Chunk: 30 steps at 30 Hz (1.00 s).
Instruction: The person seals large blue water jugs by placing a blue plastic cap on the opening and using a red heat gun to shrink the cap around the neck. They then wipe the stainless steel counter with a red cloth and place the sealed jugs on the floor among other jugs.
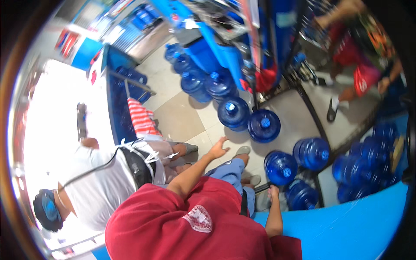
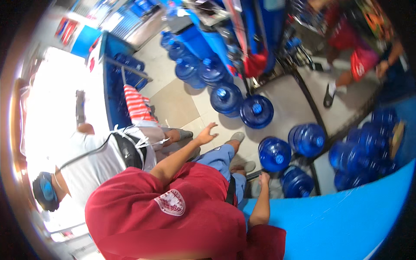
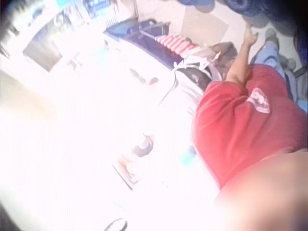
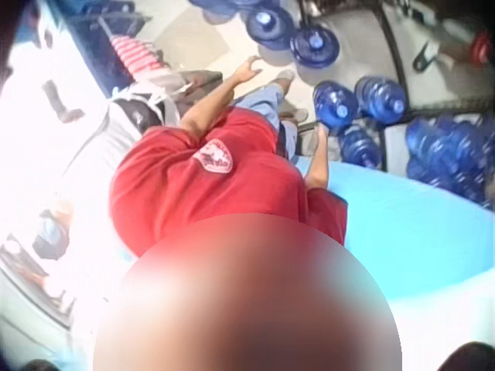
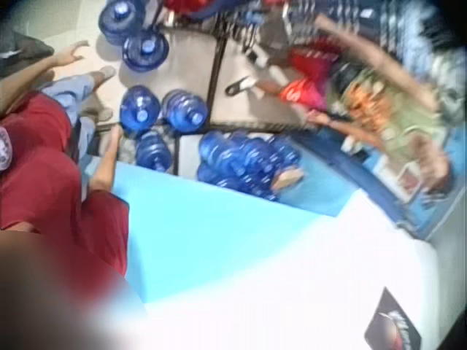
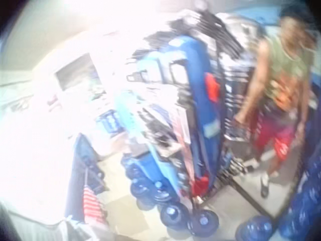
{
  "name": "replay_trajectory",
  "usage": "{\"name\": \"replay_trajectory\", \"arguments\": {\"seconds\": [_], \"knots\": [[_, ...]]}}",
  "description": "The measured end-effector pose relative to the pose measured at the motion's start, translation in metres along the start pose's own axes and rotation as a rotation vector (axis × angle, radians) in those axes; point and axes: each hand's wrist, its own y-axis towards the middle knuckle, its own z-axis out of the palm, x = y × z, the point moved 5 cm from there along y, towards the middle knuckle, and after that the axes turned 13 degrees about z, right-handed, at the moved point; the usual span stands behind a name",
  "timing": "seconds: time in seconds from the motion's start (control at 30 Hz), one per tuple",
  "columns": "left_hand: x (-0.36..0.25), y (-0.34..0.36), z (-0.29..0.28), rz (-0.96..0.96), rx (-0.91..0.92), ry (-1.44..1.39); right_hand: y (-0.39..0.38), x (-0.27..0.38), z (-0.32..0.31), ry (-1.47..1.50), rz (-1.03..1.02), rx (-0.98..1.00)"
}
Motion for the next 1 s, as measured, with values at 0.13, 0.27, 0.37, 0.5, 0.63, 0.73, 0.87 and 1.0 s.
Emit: {"name": "replay_trajectory", "arguments": {"seconds": [0.13,0.27,0.37,0.5,0.63,0.73,0.87,1.0], "knots": [[0.059,-0.019,-0.102,-0.245,-0.724,-0.461,-0.046,0.079,0.026,-0.521,-0.381,-0.143],[0.112,-0.019,-0.167,-0.287,-1.18,-0.733,-0.113,0.169,0.153,-0.575,-0.583,0.147],[0.153,-0.007,-0.203,-0.421,-1.268,-0.996,-0.182,0.251,0.248,-0.698,-0.632,0.389],[0.214,-0.002,-0.305,-0.249,-1.582,-1.05,-0.273,0.352,0.323,-0.842,-0.703,0.514],[0.283,-0.046,-0.439,-0.281,-1.719,-1.01,-0.327,0.417,0.363,-0.834,-0.746,0.463],[0.304,-0.096,-0.524,-0.201,-1.891,-0.859,-0.344,0.442,0.4,-0.799,-0.687,0.493],[0.304,-0.151,-0.598,-0.075,-2.065,-0.446,-0.341,0.47,0.478,-0.826,-0.635,0.52],[0.317,-0.182,-0.657,-0.159,-2.056,-0.145,-0.325,0.503,0.58,-0.788,-0.537,0.595]]}}
